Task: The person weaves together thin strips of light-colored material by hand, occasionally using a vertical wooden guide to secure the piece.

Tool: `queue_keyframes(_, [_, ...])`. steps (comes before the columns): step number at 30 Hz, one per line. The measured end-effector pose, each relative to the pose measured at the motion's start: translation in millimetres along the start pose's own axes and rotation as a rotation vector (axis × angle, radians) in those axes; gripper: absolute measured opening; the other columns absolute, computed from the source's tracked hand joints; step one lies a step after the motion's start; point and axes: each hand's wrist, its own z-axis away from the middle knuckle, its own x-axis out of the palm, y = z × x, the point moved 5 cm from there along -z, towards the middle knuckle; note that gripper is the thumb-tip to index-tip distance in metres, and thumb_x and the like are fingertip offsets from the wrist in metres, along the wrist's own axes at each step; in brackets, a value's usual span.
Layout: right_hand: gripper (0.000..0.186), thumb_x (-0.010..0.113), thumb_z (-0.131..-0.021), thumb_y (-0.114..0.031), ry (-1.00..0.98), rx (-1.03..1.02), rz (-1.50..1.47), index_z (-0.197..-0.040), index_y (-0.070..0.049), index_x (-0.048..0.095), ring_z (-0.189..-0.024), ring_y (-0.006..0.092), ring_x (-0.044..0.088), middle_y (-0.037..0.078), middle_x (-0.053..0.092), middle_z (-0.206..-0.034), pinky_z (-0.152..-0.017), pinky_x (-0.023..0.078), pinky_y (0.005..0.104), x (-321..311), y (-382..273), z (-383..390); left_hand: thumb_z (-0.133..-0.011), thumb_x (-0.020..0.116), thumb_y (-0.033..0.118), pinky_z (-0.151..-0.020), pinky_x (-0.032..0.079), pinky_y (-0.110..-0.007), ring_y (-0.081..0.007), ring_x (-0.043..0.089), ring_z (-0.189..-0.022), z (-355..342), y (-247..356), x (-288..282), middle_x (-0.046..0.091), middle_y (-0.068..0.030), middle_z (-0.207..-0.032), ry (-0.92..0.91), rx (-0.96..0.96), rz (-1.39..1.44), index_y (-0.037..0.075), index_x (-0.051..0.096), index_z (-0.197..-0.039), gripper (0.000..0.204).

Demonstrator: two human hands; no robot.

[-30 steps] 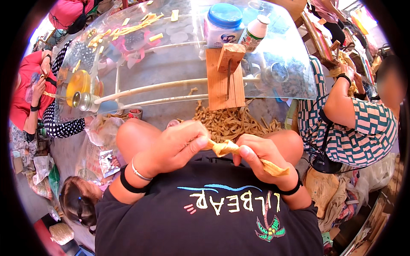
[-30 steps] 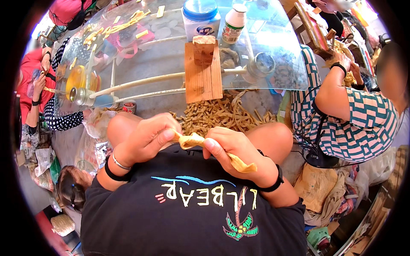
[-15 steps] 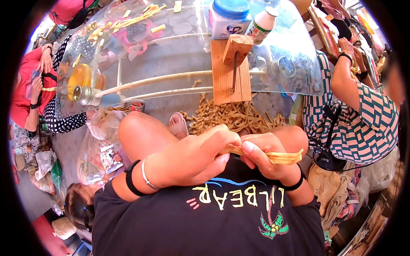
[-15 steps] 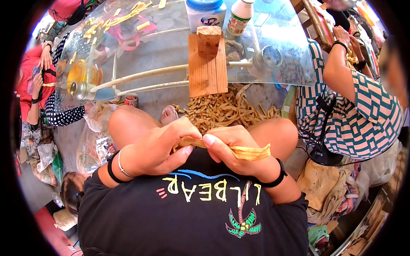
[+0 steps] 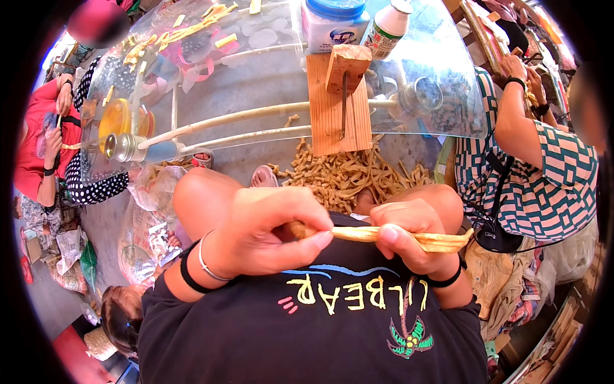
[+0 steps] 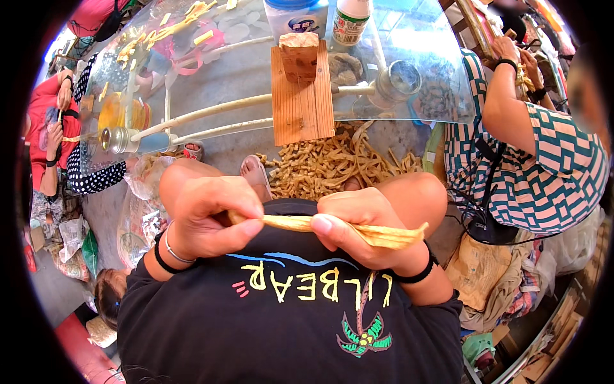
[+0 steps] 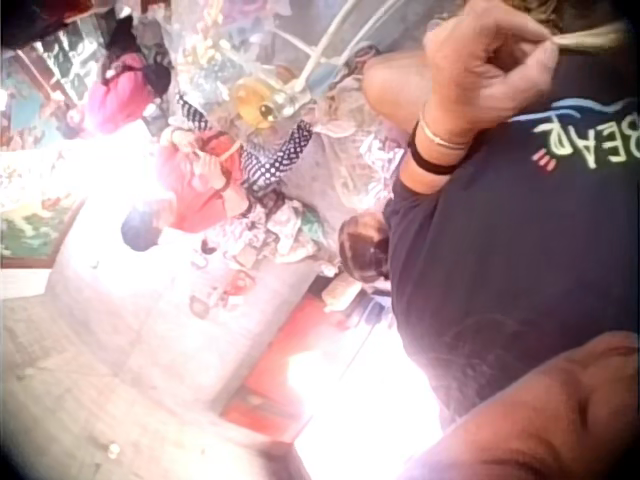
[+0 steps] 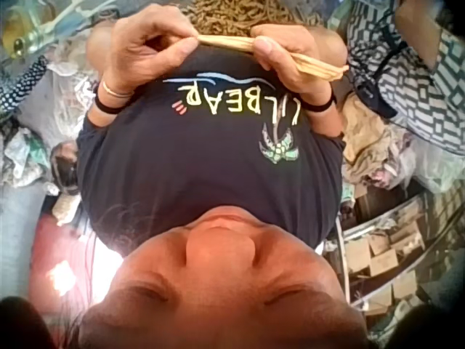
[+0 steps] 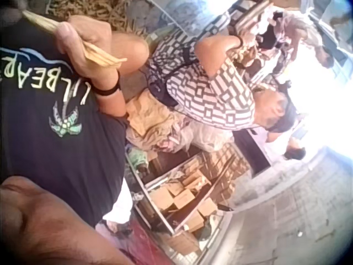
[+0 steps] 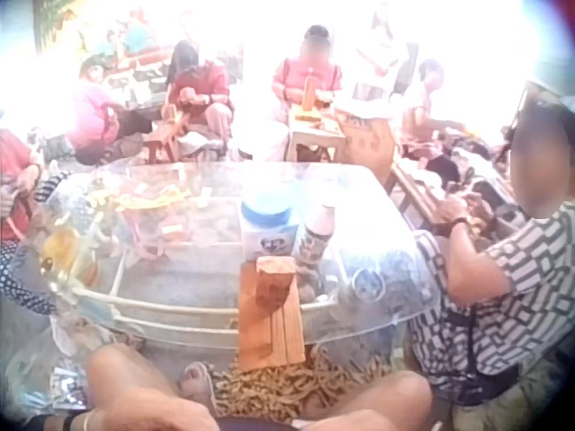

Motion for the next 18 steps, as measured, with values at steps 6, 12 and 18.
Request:
queue_keyframes(6, [0.046,0.046,-0.098,-0.015,0.158,0.04,0.073,-0.053,-0.005,0.043,-0.053,0.0156,0.047,0.006,0.049,-0.055,-0.052,0.036,0.0306,-10,1,-16,-0.089,0.066,-0.001,-0.058,0.036,-0.02,-0.0037,0.046,-0.065,-7,-38,-23,0.059,-0.0027,-0.082,0.338,-0.131,0.404,0.005,0.054,-0.096,0.015])
queue_keyframes(12, [0.022,0.059,-0.101,-0.018,0.547,0.087,-0.257,-0.11,0.002,0.066,-0.069,0.0044,0.051,0.0,0.059,-0.079,-0.06,0.04,0.0215,-43,26,-9,-0.092,0.065,0.001,-0.058,0.034,-0.019,-0.0029,0.044,-0.067,-18,-45,-12,0.053,-0.0002,-0.082,0.234,-0.159,0.332,0.006,0.051,-0.096,0.015])
queue_keyframes(18, [0.032,0.046,-0.106,-0.025,0.665,-0.084,-0.462,-0.112,0.002,0.062,-0.088,0.0083,0.056,0.008,0.064,-0.089,-0.084,0.044,0.0224,-47,25,-18,-0.092,0.066,0.004,-0.062,0.038,-0.019,-0.0034,0.047,-0.072,-17,-58,-10,0.054,0.0007,-0.086,0.208,-0.299,0.29,0.005,0.055,-0.099,0.013])
